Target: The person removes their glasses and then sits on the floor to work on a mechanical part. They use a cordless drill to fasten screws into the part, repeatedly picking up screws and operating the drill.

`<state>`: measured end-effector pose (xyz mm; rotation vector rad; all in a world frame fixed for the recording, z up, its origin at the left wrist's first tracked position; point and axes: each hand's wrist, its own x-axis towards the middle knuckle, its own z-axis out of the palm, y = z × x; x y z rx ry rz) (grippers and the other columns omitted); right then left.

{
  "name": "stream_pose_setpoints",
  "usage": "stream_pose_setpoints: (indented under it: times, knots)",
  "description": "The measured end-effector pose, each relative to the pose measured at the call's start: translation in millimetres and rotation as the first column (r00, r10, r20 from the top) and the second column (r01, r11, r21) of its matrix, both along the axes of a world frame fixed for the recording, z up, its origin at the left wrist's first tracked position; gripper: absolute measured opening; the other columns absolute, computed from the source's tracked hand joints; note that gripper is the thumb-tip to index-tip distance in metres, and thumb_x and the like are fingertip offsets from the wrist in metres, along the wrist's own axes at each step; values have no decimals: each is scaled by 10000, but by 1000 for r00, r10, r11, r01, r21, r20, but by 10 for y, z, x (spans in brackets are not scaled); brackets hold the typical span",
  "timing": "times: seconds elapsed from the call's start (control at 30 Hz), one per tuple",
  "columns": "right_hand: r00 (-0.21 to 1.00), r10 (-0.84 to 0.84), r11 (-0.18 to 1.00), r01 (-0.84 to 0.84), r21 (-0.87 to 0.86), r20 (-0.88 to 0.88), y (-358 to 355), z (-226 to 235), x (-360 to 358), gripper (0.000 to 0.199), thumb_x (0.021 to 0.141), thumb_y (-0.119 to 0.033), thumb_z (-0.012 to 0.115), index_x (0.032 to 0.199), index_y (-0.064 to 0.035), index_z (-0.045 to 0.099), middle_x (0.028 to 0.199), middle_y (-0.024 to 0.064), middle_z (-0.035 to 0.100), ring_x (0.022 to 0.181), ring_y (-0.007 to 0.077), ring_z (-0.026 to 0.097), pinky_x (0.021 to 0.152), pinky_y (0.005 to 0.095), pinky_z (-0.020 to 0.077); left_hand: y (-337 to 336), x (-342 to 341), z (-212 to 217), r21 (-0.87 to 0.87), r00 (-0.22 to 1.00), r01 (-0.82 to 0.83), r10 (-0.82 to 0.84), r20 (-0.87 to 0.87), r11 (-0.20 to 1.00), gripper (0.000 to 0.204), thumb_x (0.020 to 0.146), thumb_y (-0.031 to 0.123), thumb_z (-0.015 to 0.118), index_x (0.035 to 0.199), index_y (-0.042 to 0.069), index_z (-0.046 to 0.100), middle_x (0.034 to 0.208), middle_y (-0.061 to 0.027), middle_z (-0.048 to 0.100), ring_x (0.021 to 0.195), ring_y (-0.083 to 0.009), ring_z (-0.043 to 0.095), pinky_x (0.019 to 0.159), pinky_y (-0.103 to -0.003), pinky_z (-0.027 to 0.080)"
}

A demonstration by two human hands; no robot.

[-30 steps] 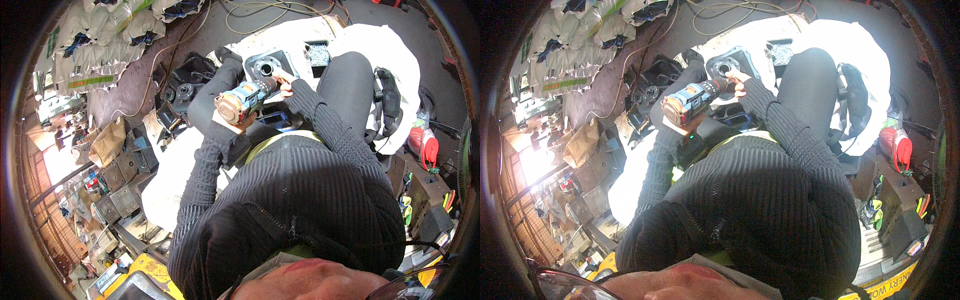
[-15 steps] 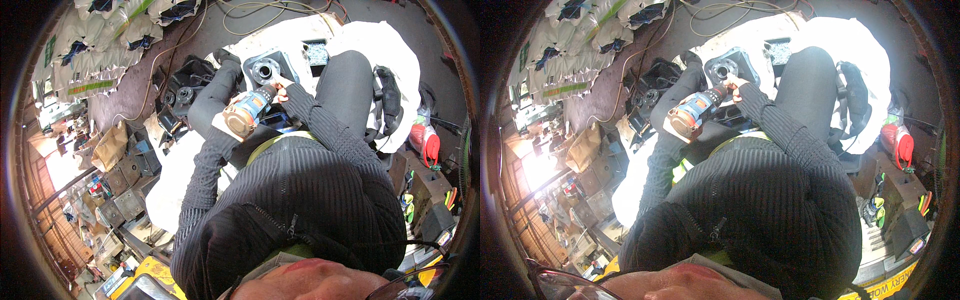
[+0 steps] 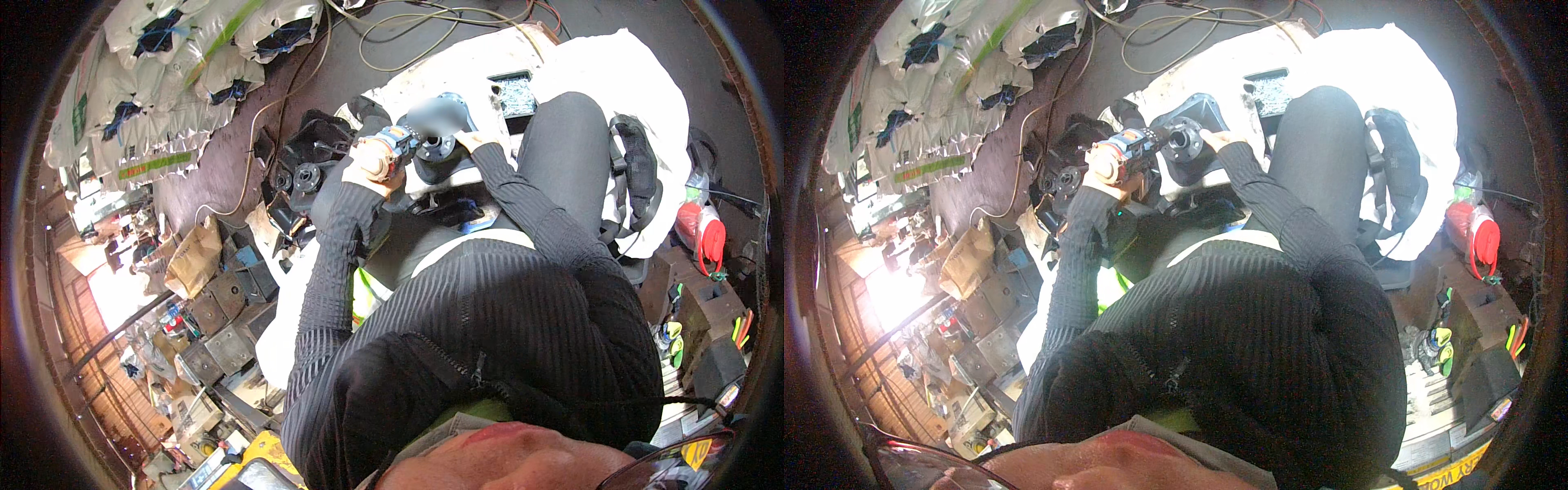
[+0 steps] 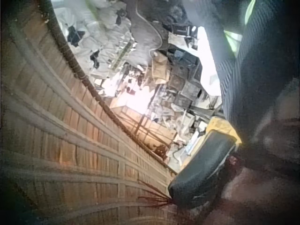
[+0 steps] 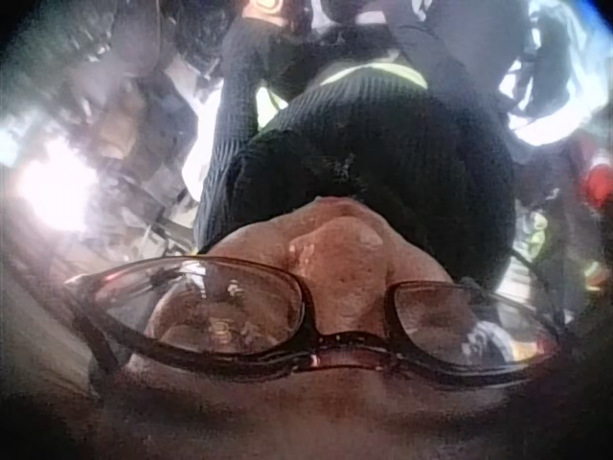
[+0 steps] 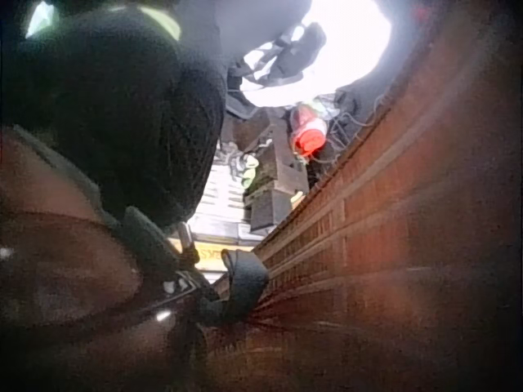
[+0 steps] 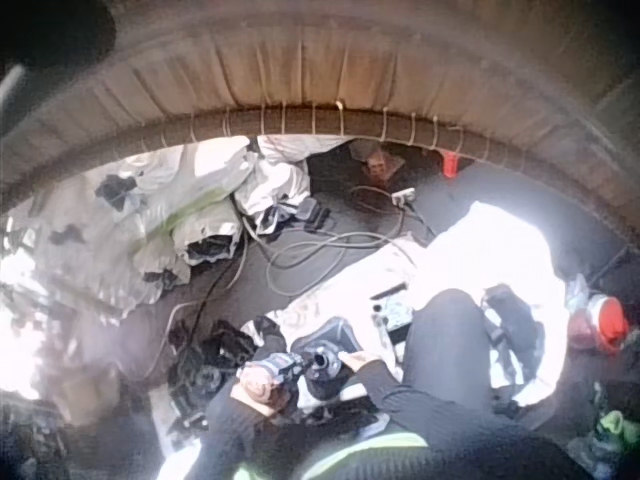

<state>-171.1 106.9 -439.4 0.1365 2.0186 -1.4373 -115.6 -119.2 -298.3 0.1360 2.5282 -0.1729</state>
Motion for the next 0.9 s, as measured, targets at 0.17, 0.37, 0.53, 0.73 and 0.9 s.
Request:
stream_pose_setpoints:
  times: [0.17, 0.37, 0.53, 0.73, 0.9]
  knots:
    - [998, -68, 990, 68, -120, 4, -151, -199, 48, 368, 718, -391, 651, 823, -38, 653, 699, 56, 614, 646, 115, 538, 612, 251, 422, 384, -394, 427, 115, 998, 59, -60, 4, 992, 397, 752, 281, 515, 1120, 137, 477, 1128, -136, 486, 1045, -291, 477, 886, -369, 381]
    - [997, -44, 996, 40, -75, -61, -117, -228, 3, 381, 723, -389, 644, 847, -29, 637, 660, 40, 581, 606, 96, 502, 563, 238, 402, 232, -473, 275, 293, 996, -88, 89, 11, 952, 531, 721, 310, 553, 1214, 149, 435, 1193, -126, 477, 1106, -262, 455, 963, -312, 344]
    - [1000, 2, 996, -1, -86, 15, -154, -118, -38, 342, 700, -366, 665, 796, -41, 627, 602, 17, 552, 547, 85, 474, 525, 236, 388, 560, -815, 615, 25, 882, -271, 237, 408, 962, 664, 706, 392, 610, 1269, 137, 369, 1307, -134, 354, 1229, -300, 288, 1049, -340, 194]
    - [999, 40, 996, -37, -76, 35, -194, -263, -60, 339, 706, -383, 642, 822, -67, 613, 603, 50, 559, 561, 139, 522, 552, 277, 416, 484, -862, 439, -162, 850, -116, 182, 495, 980, 529, 768, 457, 518, 1234, 223, 428, 1322, -103, 349, 1234, -279, 282, 1060, -337, 158]
    - [997, 38, 992, -30, -119, 65, -253, -420, -6, 303, 701, -362, 657, 798, -80, 600, 542, 32, 512, 508, 106, 473, 499, 264, 379, 287, -730, 178, -215, 870, -137, 221, 441, 967, 464, 778, 514, 455, 1163, 260, 502, 1252, -43, 446, 1217, -241, 314, 1048, -319, 179]
